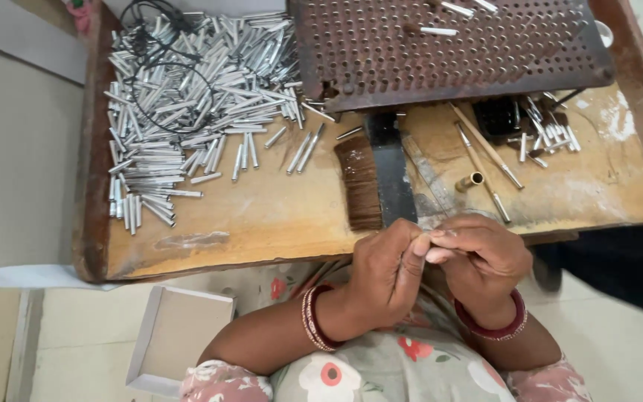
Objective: Cleaning and inspecting small metal tubes at a manufacturing workbench.
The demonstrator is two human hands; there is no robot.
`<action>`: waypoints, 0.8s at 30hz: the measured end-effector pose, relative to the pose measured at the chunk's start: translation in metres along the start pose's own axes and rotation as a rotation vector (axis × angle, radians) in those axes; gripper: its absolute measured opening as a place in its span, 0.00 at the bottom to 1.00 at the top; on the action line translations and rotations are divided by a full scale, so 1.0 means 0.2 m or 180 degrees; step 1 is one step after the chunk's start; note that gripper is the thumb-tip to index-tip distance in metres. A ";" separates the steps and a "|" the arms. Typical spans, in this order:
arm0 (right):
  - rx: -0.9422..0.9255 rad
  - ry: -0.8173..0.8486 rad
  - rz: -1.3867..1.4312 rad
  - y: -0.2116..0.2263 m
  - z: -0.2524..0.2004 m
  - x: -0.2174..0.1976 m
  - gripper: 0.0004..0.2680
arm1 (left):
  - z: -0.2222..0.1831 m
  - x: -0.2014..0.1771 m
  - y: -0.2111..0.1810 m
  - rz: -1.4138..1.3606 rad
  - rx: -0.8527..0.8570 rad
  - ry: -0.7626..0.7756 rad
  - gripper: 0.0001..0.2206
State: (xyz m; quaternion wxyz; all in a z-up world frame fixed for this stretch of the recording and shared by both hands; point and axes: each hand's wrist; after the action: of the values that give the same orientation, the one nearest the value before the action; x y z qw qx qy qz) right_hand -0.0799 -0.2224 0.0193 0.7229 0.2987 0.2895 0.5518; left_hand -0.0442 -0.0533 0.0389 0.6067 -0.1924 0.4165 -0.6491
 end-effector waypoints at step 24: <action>-0.0083 -0.0603 0.0100 -0.03 0.00 0.06 0.11 | 0.29 -0.39 0.12 0.2456 0.0314 0.0296 0.13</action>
State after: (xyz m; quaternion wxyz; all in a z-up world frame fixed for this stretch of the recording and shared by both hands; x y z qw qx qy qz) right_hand -0.0742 -0.2123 0.0134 0.7421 0.3446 0.2079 0.5361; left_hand 0.0299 0.0039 0.0745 0.7952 0.0373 0.4537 -0.4006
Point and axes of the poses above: each hand's wrist, its own z-axis towards the middle knuckle, its own x-axis out of the palm, y = z × x, and after that the axes turned 14 degrees about z, right-handed
